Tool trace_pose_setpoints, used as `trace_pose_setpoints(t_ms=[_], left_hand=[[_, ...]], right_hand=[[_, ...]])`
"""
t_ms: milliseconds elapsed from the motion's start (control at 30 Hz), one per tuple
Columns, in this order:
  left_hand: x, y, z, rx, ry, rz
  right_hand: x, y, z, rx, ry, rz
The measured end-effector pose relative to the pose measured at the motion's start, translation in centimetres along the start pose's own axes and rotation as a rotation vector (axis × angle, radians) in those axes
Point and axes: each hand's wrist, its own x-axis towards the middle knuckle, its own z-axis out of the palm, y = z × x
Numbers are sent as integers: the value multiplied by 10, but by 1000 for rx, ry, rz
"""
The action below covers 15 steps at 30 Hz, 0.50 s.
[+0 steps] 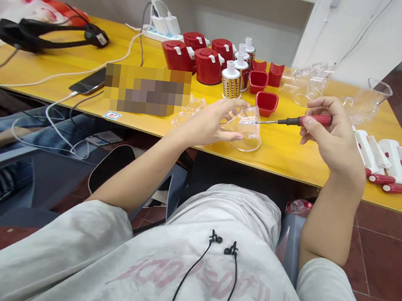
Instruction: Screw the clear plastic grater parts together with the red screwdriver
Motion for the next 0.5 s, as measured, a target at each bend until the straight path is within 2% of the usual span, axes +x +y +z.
trace_pose_setpoints(t_ms=[133,267,500], left_hand=[[0,3,-2,3,-5,6],[0,3,-2,10,-8,3],[1,1,-1,27,-3,14]], right_hand=[[4,4,1,-96,53,64],[4,5,0,8,54,21],[0,0,-4,20,-34,-26]])
